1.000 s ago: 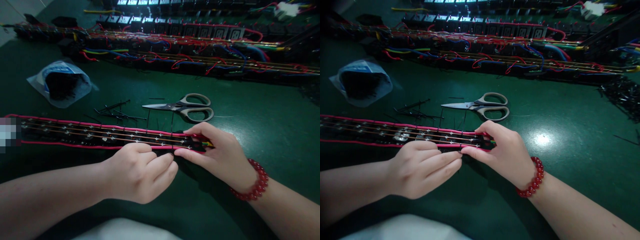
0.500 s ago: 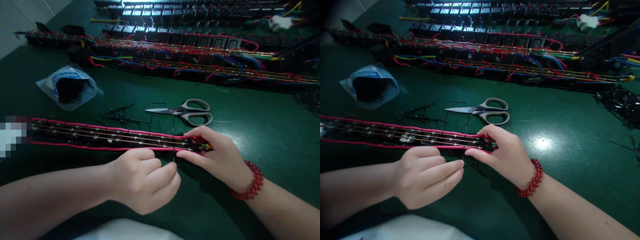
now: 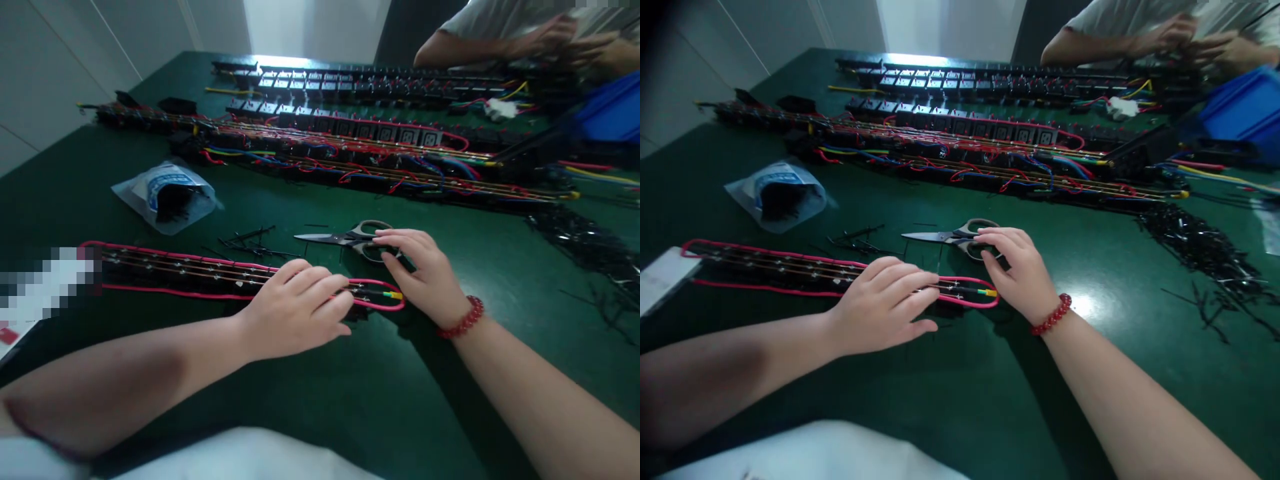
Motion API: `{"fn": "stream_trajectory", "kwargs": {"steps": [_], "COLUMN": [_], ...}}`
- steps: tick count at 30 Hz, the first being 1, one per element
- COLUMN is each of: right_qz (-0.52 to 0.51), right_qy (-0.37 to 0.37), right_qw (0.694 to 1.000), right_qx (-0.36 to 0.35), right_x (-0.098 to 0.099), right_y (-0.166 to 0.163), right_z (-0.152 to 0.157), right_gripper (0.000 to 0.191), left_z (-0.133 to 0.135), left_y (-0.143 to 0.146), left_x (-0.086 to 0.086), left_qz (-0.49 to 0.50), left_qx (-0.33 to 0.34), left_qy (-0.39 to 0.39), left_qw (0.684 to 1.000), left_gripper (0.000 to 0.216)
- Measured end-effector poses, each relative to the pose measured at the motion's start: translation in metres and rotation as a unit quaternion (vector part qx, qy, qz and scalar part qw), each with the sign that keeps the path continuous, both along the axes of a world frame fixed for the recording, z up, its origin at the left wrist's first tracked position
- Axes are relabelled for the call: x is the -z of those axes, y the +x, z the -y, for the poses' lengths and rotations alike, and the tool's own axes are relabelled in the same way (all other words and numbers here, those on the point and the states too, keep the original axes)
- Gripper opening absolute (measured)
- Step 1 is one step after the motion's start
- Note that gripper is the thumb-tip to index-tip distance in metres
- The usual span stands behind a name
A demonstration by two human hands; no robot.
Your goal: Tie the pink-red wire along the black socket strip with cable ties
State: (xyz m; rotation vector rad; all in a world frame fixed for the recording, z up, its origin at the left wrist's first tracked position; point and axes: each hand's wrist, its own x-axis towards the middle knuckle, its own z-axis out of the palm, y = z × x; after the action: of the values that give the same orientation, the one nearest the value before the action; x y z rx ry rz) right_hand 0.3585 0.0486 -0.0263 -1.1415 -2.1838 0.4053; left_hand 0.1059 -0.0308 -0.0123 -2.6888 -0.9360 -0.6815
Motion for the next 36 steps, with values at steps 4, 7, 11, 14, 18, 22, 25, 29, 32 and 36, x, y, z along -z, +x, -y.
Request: {"fn": "stream_trajectory", "kwargs": {"steps": [4,7,11,14,18,22,25,29,32,36], "right_qz": [0.026,0.06,0.103,0.125,0.151,0.172,0.19,0.213,0.21,0.168], "right_qy": [0.003,-0.003,0.007,0.014,-0.003,-0.048,-0.096,-0.155,-0.16,-0.134], "right_qw": [1.0,0.998,0.994,0.989,0.984,0.975,0.965,0.952,0.951,0.96], "right_qx": [0.0,0.016,0.049,0.079,0.098,0.135,0.155,0.156,0.159,0.182], "right_x": [0.01,0.016,0.019,0.017,0.012,0.009,0.006,-0.001,-0.004,-0.004], "right_y": [0.002,0.003,0.006,0.017,0.051,0.088,0.107,0.113,0.106,0.096], "right_z": [-0.009,-0.012,-0.011,-0.002,0.025,0.056,0.068,0.067,0.06,0.055], "right_gripper": [0.026,0.033,0.035,0.035,0.035,0.034,0.034,0.033,0.032,0.034], "left_z": [-0.003,-0.002,-0.004,0.0,0.028,0.064,0.068,0.051,0.039,0.03], "left_y": [0.002,0.005,0.007,0.008,0.015,0.019,0.014,0.001,-0.005,-0.006], "left_x": [0.0,-0.001,0.0,-0.004,-0.01,-0.006,0.001,0.002,0.001,-0.001], "left_qz": [-0.065,-0.087,-0.105,-0.102,-0.069,-0.083,-0.098,-0.069,-0.04,-0.042], "left_qx": [-0.13,-0.142,-0.142,-0.144,-0.143,-0.036,-0.013,-0.103,-0.18,-0.207], "left_qy": [-0.106,-0.117,-0.106,-0.083,-0.04,-0.014,-0.009,-0.02,-0.034,-0.068], "left_qw": [0.984,0.979,0.979,0.981,0.986,0.996,0.995,0.992,0.982,0.975], "left_gripper": [0.052,0.044,0.038,0.035,0.028,0.025,0.025,0.028,0.048,0.054]}}
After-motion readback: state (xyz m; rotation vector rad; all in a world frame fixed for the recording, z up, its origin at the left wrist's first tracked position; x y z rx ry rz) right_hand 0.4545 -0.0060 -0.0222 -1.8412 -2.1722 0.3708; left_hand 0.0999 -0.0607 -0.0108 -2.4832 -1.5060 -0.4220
